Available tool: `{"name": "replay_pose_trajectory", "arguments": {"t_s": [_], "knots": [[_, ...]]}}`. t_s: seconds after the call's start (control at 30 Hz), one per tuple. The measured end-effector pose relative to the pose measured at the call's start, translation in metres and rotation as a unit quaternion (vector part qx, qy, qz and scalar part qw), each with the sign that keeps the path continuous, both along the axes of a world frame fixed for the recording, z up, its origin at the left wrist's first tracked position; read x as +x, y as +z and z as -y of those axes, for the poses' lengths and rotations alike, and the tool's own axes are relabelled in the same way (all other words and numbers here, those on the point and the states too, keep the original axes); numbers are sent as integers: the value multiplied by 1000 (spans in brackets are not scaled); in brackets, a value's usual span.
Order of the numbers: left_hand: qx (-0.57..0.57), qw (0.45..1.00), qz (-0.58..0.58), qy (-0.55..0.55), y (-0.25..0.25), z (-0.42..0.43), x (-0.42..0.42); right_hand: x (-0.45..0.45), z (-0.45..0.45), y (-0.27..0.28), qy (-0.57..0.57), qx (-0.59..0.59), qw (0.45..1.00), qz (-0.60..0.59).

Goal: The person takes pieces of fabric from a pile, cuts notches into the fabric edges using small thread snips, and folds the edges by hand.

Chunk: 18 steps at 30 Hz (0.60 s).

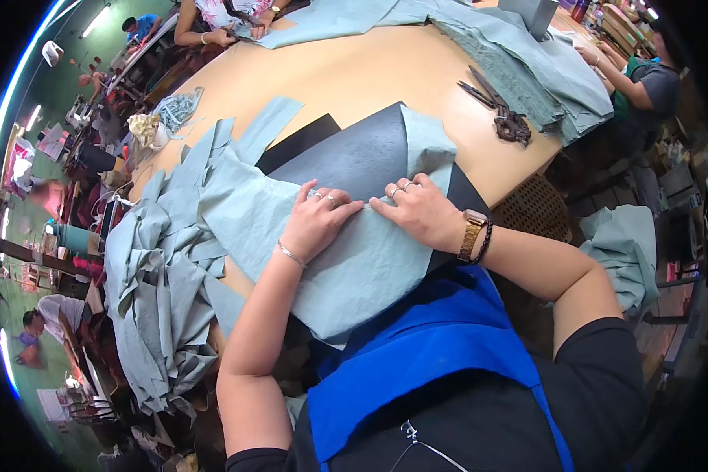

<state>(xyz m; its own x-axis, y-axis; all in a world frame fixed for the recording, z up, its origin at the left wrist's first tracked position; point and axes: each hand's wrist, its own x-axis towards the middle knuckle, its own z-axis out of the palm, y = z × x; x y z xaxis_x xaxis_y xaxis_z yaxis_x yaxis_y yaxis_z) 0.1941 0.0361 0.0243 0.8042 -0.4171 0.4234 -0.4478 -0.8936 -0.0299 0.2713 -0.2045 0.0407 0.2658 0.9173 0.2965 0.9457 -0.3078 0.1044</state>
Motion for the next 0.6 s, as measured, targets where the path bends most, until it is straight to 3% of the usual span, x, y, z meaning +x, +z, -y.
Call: {"name": "replay_pose_trajectory", "arguments": {"t_s": [0.6], "knots": [[20, 998, 34, 53, 0, -46, -4, -15, -19, -1, -44, 0, 995, -91]]}}
